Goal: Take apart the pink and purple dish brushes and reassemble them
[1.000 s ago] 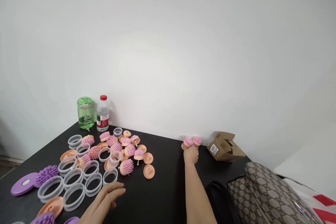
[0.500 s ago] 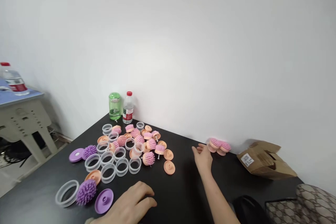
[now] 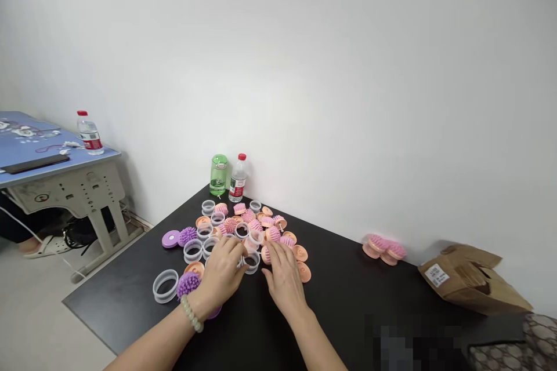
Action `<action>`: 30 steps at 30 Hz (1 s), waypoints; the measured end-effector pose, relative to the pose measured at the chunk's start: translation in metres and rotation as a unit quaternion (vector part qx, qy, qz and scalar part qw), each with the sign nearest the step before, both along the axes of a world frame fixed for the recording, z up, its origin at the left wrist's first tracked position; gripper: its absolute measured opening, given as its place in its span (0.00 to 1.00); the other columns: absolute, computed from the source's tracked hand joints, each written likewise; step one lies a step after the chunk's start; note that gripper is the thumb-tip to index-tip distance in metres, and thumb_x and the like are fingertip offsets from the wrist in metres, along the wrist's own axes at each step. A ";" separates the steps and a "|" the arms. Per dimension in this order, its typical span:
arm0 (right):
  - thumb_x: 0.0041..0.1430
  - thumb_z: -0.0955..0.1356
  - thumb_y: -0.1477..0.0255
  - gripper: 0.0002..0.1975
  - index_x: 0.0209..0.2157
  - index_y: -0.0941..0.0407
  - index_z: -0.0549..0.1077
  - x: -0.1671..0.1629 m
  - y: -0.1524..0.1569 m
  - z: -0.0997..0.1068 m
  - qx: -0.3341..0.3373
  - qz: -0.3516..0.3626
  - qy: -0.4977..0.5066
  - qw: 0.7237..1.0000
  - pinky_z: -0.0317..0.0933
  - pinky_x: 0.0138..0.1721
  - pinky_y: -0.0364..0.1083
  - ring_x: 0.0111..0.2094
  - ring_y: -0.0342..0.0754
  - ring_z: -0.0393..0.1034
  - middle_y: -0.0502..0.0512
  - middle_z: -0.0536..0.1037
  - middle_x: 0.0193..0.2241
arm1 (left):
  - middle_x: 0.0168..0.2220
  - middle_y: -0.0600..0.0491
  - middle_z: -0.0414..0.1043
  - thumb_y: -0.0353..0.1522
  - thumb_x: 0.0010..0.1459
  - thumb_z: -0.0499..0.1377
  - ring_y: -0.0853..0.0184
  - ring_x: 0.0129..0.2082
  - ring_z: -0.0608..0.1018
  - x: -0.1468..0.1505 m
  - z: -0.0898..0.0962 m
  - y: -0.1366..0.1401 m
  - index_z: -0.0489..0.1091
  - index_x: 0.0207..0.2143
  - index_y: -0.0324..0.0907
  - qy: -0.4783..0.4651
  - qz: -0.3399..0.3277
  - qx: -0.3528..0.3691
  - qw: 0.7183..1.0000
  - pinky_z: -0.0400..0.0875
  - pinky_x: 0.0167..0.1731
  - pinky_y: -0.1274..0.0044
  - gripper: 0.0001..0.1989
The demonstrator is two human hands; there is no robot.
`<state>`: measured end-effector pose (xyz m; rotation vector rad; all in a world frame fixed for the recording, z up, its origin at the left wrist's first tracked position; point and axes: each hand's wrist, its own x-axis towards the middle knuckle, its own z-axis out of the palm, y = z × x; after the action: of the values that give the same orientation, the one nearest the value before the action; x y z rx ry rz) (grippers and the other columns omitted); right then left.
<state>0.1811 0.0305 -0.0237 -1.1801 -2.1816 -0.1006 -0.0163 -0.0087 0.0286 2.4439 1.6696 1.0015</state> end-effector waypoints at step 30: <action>0.54 0.73 0.62 0.23 0.49 0.53 0.68 0.041 -0.074 0.020 -0.199 -0.014 0.444 0.874 0.73 0.47 0.49 0.47 0.54 0.78 0.62 0.78 0.49 | 0.50 0.48 0.66 0.22 0.52 0.60 0.59 0.51 0.71 0.025 -0.009 -0.017 0.60 0.54 0.44 -0.195 -0.228 -0.099 0.949 0.68 0.53 0.66 0.27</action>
<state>0.2223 -0.0431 -0.0041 -1.1446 -1.3762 0.7708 0.0084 -0.0259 0.0200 2.1660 0.9712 1.0860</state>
